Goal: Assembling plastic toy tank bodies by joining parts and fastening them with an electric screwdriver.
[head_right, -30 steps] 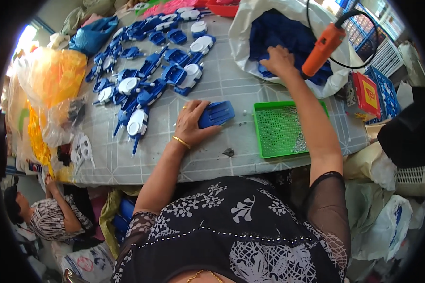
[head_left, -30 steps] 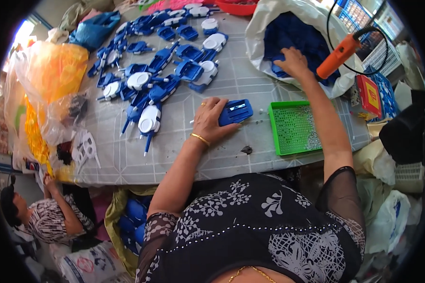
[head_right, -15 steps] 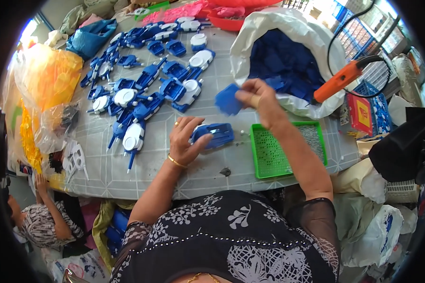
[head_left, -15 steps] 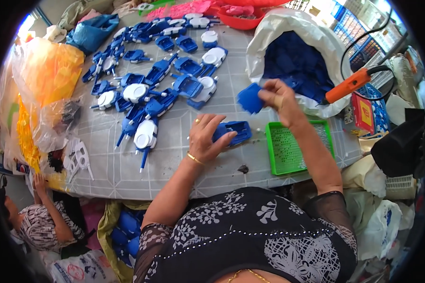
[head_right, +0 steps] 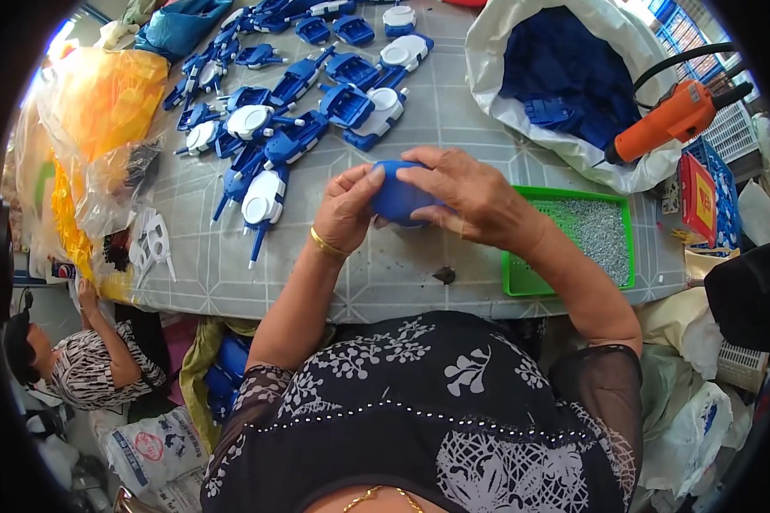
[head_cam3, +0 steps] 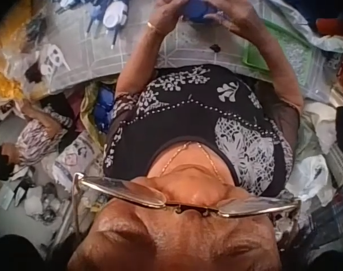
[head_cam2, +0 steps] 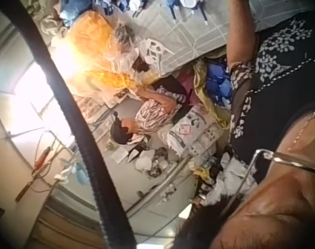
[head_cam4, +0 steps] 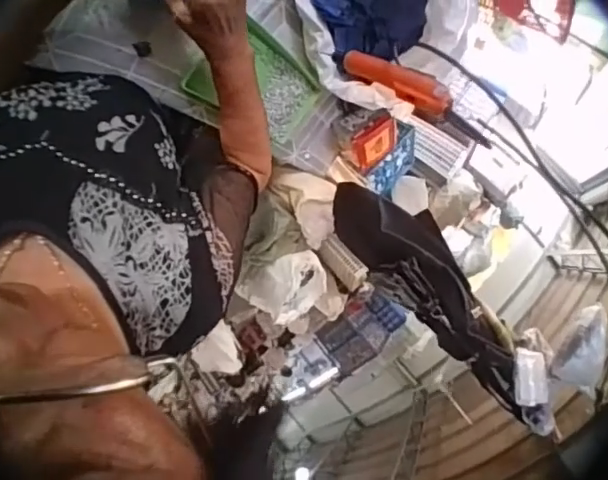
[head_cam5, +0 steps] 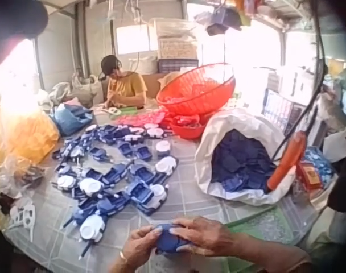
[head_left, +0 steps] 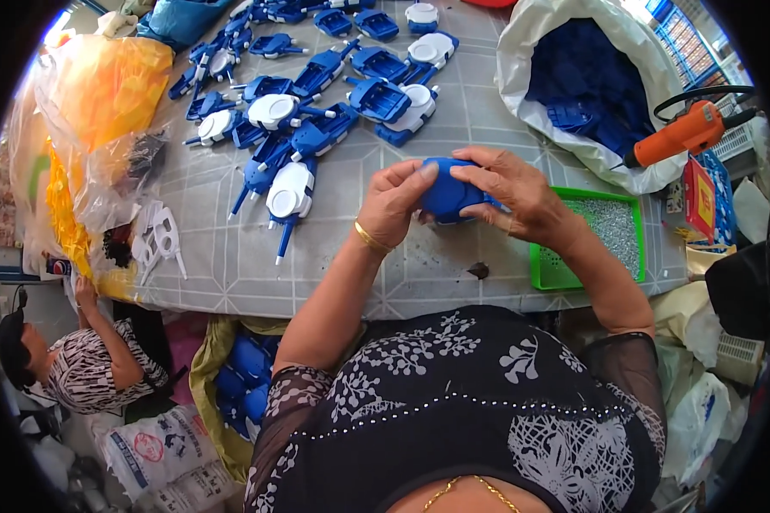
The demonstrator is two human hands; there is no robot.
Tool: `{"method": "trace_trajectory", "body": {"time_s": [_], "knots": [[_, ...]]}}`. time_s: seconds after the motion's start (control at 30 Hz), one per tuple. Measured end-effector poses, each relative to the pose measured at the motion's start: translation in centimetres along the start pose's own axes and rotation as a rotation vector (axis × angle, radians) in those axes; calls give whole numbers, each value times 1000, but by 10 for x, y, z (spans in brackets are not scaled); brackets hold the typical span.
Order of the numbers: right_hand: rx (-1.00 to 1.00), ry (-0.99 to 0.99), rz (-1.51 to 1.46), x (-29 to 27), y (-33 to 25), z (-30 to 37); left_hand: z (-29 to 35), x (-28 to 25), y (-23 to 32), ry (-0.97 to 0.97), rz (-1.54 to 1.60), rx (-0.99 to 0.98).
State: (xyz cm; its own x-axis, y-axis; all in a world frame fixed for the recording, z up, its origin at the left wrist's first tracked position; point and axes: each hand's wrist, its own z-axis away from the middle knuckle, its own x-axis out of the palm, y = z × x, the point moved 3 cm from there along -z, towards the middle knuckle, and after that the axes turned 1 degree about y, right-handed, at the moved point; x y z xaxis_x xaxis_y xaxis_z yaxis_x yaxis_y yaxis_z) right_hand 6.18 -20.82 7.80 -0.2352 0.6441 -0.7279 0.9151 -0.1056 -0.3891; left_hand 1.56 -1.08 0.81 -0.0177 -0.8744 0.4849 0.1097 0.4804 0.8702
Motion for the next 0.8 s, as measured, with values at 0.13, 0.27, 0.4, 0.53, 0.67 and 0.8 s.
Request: {"method": "trace_trajectory", "body": {"time_s": [0.13, 0.27, 0.4, 0.53, 0.67, 0.8], "knots": [[108, 66, 82, -24, 15, 13, 1, 2, 17, 20, -953, 678], [216, 35, 43, -17, 28, 39, 6, 10, 2, -15, -1448, 612], [206, -34, 18, -3, 28, 44, 3, 9, -1, -97, -1428, 499], [221, -49, 3, 7, 33, 49, 0, 7, -3, -90, -1372, 528], [157, -97, 60, 11, 36, 52, -1, 7, -3, -110, -1343, 566], [96, -175, 187, 13, 30, 48, -1, 8, -5, -129, -1328, 582]]}}
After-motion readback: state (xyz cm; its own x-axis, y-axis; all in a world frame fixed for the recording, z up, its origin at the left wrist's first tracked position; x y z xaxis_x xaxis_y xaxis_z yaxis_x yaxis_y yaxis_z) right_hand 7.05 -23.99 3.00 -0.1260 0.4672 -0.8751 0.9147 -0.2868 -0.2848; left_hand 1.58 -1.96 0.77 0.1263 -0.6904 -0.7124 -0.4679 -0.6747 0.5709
